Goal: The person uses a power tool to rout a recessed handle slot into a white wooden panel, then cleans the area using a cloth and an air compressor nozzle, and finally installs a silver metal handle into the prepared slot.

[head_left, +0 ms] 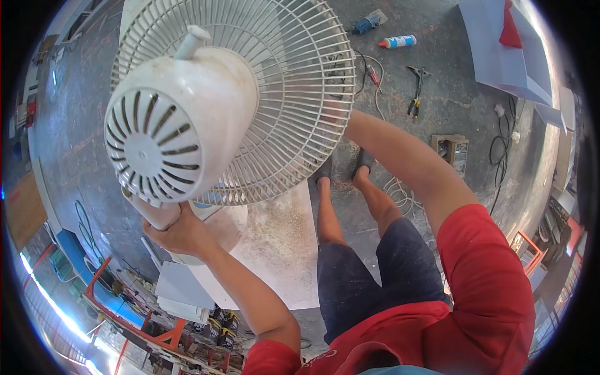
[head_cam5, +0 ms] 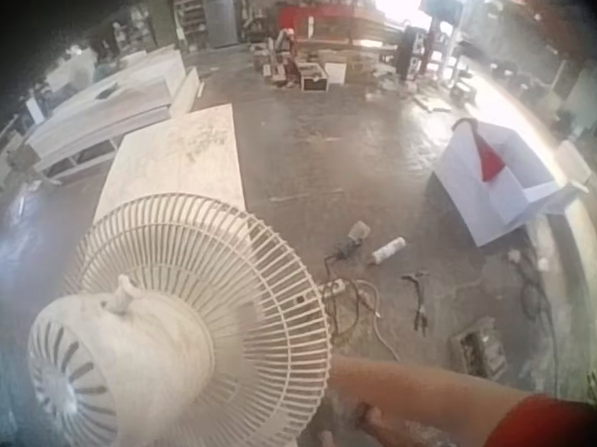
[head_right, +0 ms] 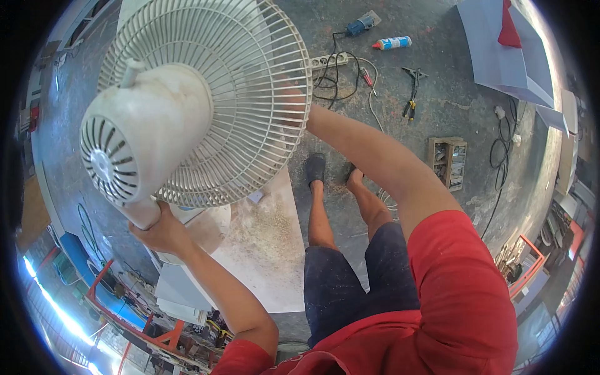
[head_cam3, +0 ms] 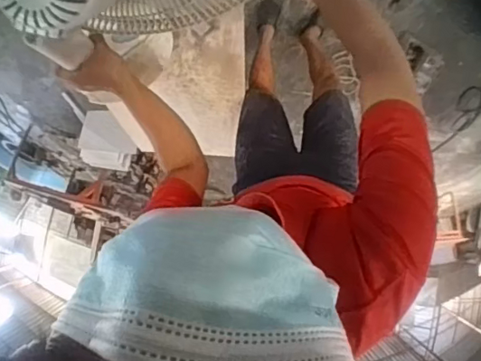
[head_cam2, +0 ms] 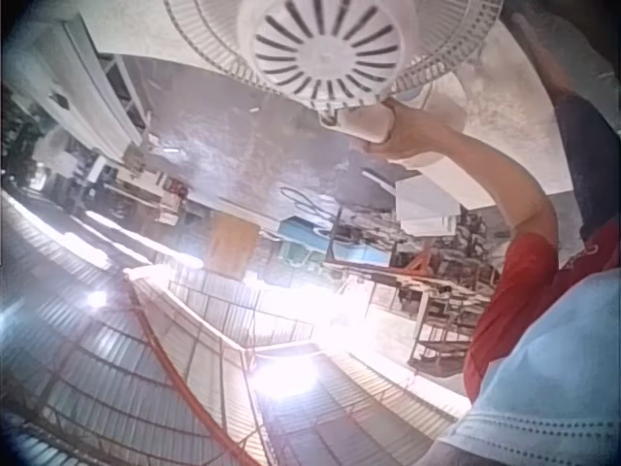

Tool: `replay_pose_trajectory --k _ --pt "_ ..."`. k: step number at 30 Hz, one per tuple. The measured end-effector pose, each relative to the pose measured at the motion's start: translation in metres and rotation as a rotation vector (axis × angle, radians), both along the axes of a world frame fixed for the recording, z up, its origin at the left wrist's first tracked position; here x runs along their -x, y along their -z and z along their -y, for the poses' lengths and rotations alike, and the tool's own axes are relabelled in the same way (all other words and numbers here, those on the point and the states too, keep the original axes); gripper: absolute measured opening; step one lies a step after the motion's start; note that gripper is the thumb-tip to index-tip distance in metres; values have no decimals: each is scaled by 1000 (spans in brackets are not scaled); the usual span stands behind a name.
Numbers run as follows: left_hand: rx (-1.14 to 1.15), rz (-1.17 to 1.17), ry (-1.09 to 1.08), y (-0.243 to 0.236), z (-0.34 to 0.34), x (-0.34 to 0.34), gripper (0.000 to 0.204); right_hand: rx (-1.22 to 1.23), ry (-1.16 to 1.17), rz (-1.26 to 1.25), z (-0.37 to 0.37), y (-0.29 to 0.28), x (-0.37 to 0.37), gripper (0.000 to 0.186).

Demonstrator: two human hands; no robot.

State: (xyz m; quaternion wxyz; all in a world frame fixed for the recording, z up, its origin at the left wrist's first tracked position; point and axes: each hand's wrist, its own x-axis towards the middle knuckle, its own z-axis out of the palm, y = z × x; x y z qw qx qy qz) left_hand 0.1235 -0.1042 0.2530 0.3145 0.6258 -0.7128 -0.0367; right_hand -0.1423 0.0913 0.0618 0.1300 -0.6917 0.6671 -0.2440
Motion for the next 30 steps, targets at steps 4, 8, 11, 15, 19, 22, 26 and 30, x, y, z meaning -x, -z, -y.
replay_pose_trajectory --k 4,8,11,15,19,22,26,30 --pt "62 22 -31 4 -4 -6 66 5 -16 6 9 2 6 52" --pt "168 165 -19 1 -5 -13 67 18 -10 6 15 2 10 51" --pt "206 253 -8 1 -5 -15 67 26 -1 8 21 3 11 51" --pt "206 270 -48 2 -3 -15 67 41 31 21 32 8 8 50" --pt "175 232 -69 -1 0 -13 61 50 52 36 41 14 8 50" --pt "141 241 -65 -7 1 -12 61 47 75 78 50 23 14 50" --pt "151 314 -45 -13 0 -10 60 36 100 256 62 46 33 49" --pt "158 309 -30 -14 -1 -9 60 112 105 1193 70 60 50 47"
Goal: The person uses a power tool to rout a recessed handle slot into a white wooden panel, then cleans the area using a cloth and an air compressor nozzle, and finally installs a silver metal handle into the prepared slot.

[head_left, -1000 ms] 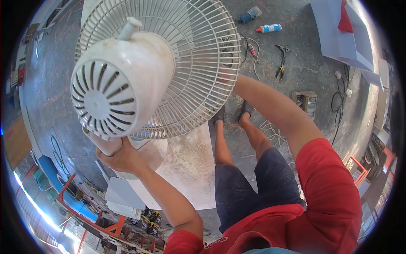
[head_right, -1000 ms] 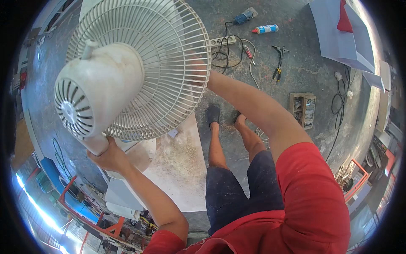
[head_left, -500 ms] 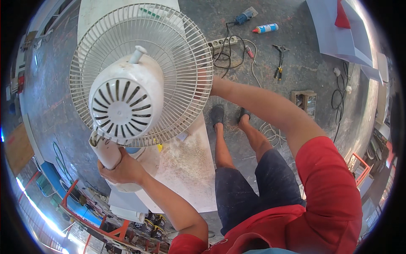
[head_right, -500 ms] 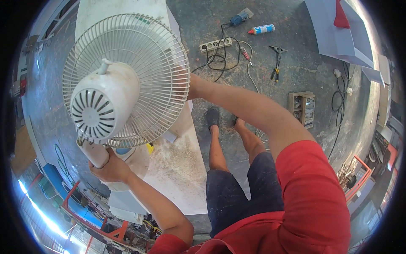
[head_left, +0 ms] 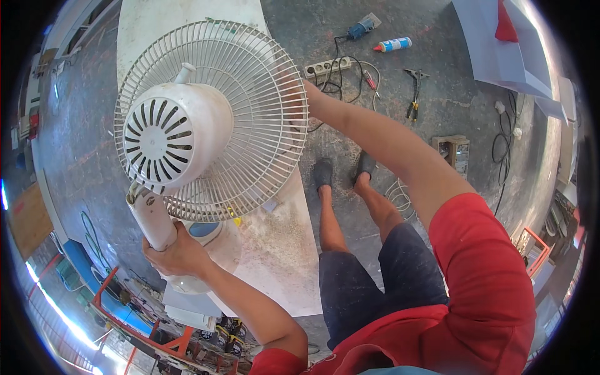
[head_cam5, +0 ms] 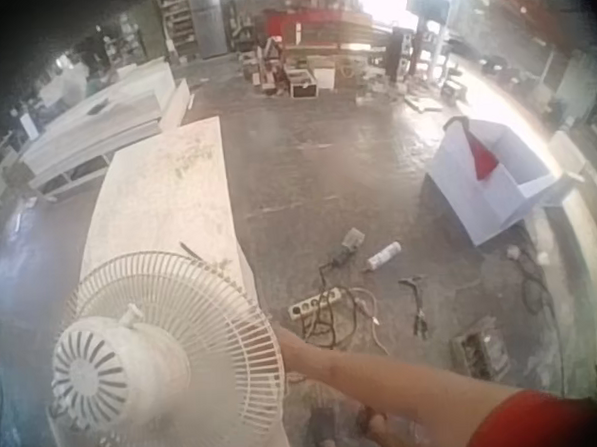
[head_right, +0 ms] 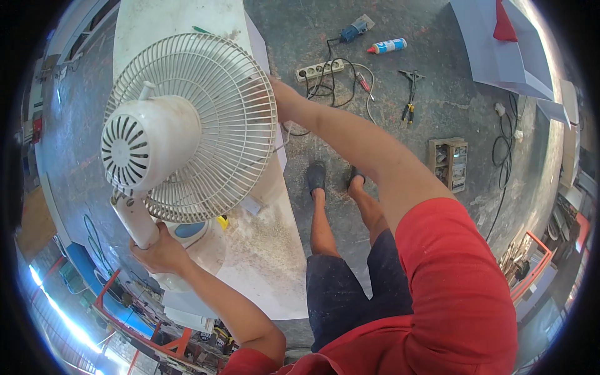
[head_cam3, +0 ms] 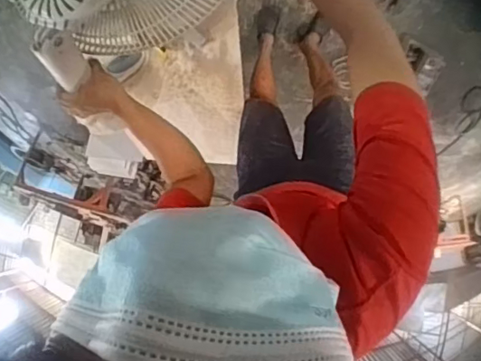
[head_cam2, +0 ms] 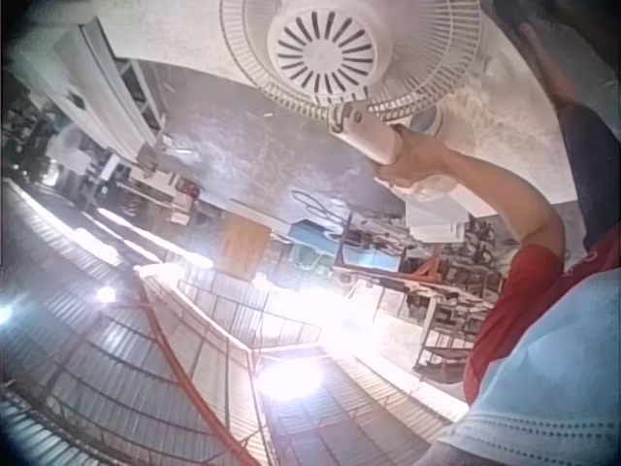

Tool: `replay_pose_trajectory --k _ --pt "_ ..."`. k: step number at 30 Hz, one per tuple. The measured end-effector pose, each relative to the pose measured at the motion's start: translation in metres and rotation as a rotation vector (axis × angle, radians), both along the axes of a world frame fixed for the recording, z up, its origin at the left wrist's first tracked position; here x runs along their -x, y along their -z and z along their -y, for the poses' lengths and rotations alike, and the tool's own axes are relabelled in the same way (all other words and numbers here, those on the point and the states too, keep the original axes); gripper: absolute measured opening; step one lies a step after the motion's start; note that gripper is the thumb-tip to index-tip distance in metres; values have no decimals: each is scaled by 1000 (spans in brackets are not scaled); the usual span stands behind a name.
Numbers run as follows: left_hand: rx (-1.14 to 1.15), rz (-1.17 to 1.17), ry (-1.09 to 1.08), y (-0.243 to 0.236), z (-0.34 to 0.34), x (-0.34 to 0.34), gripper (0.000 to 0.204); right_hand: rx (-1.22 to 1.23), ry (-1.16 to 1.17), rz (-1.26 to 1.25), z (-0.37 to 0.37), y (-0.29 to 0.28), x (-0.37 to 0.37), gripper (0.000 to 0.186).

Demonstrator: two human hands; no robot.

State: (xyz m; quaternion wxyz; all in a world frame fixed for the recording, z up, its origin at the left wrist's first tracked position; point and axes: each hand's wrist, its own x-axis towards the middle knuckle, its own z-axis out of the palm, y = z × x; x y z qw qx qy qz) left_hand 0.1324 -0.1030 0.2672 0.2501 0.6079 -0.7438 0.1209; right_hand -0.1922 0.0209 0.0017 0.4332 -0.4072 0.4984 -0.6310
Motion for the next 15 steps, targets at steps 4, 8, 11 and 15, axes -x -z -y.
replay_pose_trajectory --k 4,8,11,15 --pt "-1 -11 -10 1 -1 0 60 133 122 -116 4 -23 1 39" --pt "-36 -44 -15 0 -1 1 60 -396 -340 -1411 -2 -66 3 49" --pt "-43 -22 -35 -1 -1 2 59 -257 -253 -1377 -3 -82 8 49" --pt "-18 20 -21 -5 1 2 60 -105 -127 -1278 -7 -79 3 49"
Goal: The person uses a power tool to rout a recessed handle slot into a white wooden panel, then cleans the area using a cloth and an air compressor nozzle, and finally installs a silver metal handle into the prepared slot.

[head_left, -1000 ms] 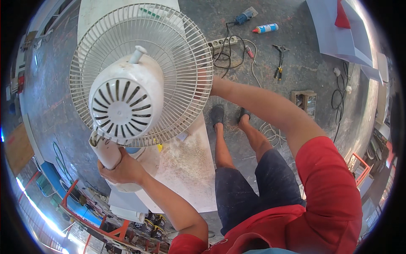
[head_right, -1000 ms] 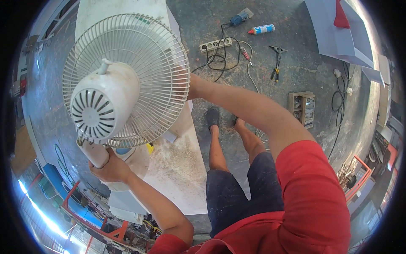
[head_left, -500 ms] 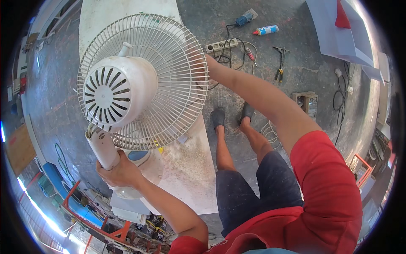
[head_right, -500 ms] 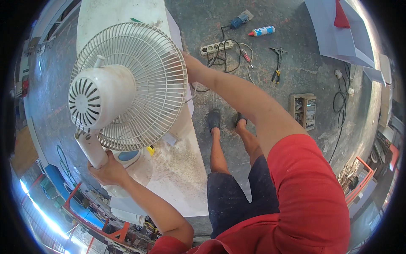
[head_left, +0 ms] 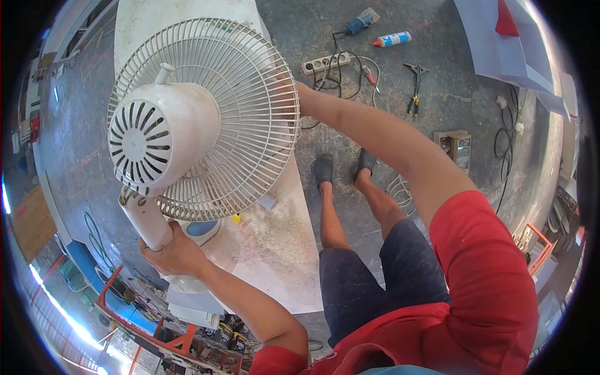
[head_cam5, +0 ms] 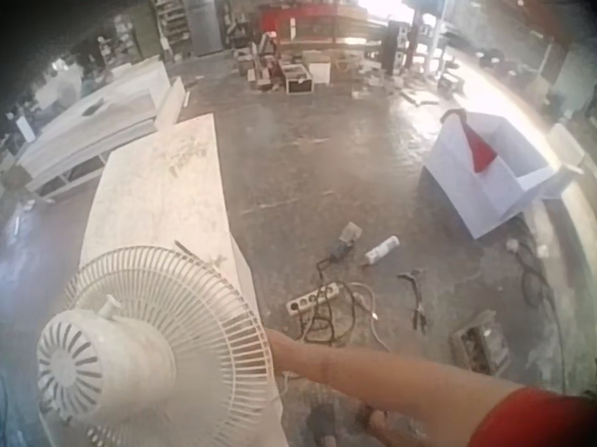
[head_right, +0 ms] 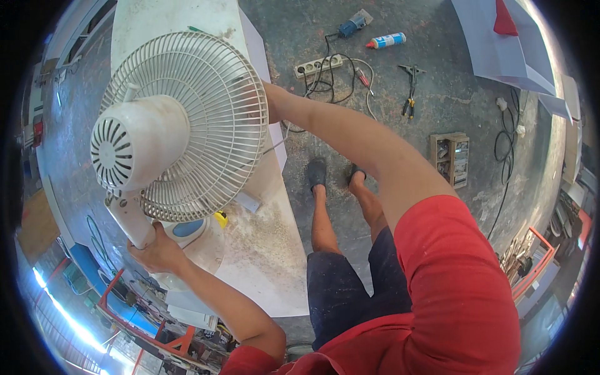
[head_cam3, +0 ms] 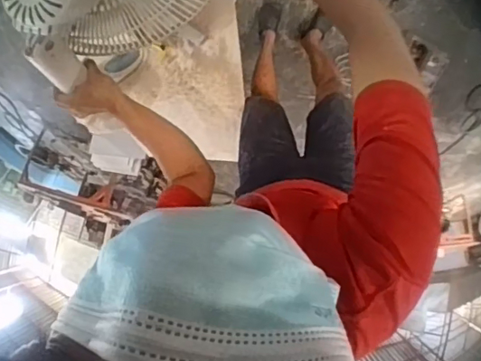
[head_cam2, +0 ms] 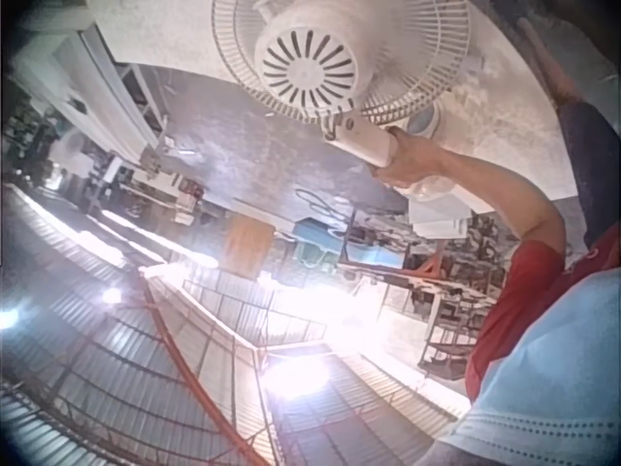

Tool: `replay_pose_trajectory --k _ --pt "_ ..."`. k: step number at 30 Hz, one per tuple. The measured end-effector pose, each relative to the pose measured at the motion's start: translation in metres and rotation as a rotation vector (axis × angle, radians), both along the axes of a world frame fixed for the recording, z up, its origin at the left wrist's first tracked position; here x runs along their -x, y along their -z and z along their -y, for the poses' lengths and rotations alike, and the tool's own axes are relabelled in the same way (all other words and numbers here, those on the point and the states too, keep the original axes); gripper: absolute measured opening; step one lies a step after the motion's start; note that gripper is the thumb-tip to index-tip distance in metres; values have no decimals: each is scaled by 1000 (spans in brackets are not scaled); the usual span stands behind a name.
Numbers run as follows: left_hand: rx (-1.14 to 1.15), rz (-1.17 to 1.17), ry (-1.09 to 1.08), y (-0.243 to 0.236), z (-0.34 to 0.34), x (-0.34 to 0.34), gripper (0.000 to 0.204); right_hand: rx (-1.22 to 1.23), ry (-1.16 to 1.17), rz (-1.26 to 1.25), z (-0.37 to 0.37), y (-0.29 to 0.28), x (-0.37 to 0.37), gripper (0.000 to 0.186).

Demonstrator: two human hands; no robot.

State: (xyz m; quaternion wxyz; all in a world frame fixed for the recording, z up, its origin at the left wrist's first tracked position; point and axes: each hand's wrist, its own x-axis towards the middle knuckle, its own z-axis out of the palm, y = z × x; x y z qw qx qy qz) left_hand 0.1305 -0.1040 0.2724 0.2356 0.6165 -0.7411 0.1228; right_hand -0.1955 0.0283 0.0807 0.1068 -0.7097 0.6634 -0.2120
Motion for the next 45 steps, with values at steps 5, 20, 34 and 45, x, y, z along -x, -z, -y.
replay_pose_trajectory --k 5,20,34,45 --pt "-5 1 10 1 1 1 62 111 3 84 -19 5 -15 49" --pt "-6 21 -25 -1 0 10 63 159 7 61 -7 13 -5 50" --pt "-30 64 -84 -7 -1 14 65 7 11 56 -10 -14 -8 59" --pt "-50 39 -11 -3 -4 18 68 218 55 135 -9 21 0 53"
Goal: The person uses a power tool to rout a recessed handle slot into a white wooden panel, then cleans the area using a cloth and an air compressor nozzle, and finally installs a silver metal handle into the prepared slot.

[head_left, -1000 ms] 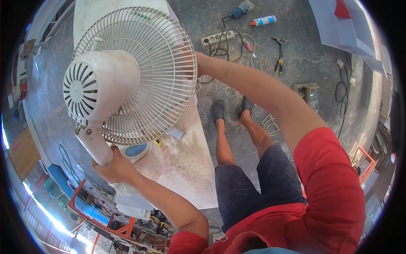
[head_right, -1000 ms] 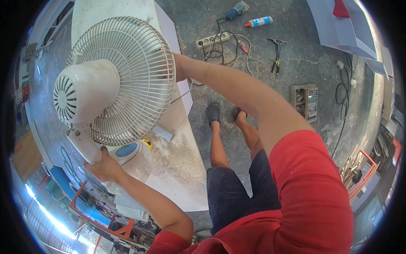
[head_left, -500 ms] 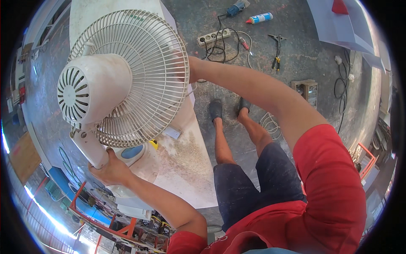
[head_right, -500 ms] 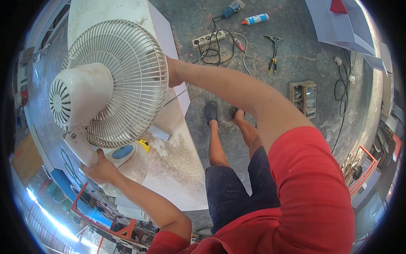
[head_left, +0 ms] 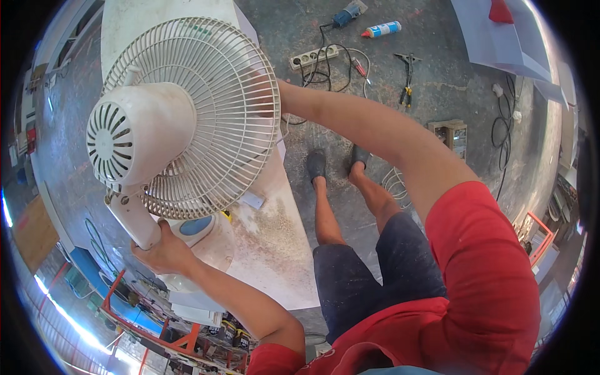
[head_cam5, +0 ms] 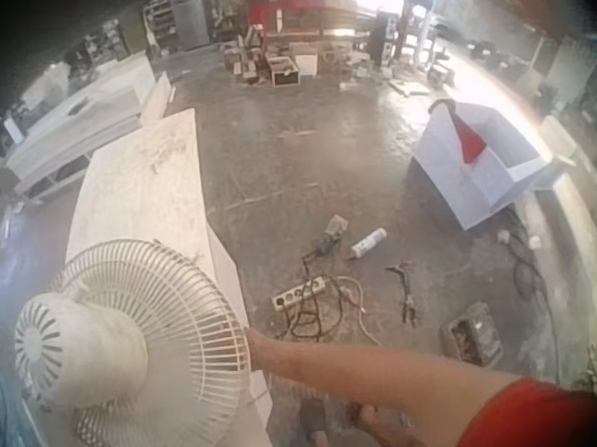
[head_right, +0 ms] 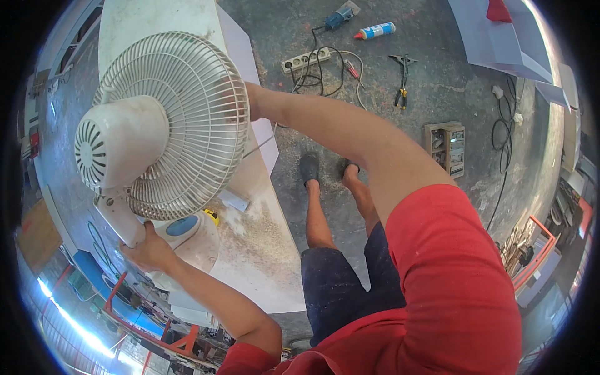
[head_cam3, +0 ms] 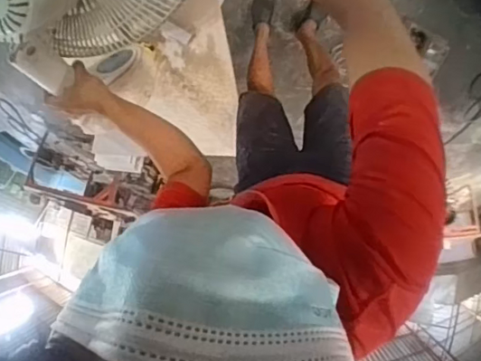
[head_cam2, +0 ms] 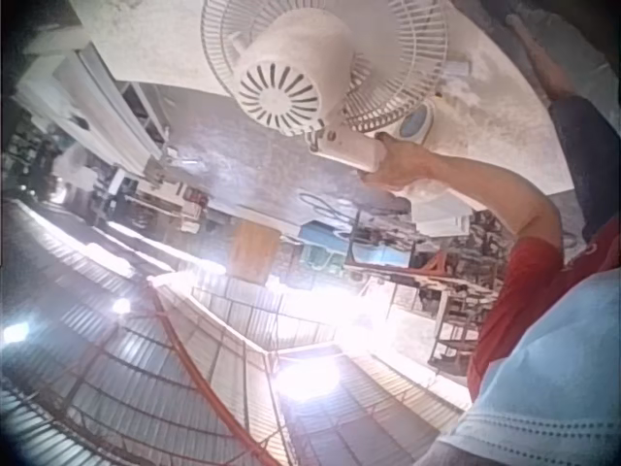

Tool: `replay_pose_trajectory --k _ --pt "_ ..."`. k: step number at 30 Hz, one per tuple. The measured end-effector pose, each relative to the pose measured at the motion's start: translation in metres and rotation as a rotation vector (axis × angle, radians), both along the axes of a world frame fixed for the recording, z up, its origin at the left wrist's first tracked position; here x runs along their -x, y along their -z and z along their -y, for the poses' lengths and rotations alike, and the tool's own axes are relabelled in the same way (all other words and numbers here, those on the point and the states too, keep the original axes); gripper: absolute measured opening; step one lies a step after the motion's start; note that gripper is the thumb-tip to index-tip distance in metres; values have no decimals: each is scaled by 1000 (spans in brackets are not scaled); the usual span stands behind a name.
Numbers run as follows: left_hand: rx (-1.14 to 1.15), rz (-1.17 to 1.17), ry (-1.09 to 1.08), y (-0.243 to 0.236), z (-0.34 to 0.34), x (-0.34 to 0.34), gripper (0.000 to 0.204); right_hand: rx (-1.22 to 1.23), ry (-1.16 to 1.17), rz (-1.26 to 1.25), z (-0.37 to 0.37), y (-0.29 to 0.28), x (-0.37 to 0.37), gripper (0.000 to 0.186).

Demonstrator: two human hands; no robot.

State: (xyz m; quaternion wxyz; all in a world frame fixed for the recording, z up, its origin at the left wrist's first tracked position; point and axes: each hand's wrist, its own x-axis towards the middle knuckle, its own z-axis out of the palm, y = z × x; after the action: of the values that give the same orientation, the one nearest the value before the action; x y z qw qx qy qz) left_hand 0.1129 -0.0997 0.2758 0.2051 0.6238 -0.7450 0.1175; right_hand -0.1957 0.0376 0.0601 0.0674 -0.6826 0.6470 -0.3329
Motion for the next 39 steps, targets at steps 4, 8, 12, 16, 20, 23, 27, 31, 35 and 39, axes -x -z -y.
replay_pose_trajectory --k 4,8,12,16,20,23,27,31,35,39 --pt "-74 -102 -59 6 8 -7 66 -45 -70 -68 -4 15 -5 49" --pt "-182 -254 -67 17 36 -30 67 -25 75 -42 -5 12 3 31" --pt "-201 -561 125 26 76 -60 67 -124 309 -58 -9 3 12 36" --pt "-298 -780 82 29 109 -78 61 -85 304 -202 -17 -2 -24 37" --pt "-365 -853 149 45 127 -83 55 -118 161 -193 -20 -5 -46 35" --pt "-511 -1143 431 63 142 -92 53 -422 153 -76 -7 -7 -28 31" --pt "-608 -1390 502 82 172 -104 52 -178 111 -383 4 -7 -9 19" --pt "-647 -1368 494 103 191 -92 52 -346 -122 -473 4 -5 -9 14" --pt "-668 -1328 495 114 204 -72 52 -373 -124 -404 25 -8 -8 12" --pt "-678 -1321 486 119 212 -67 52 -611 25 -233 54 -15 -4 17"
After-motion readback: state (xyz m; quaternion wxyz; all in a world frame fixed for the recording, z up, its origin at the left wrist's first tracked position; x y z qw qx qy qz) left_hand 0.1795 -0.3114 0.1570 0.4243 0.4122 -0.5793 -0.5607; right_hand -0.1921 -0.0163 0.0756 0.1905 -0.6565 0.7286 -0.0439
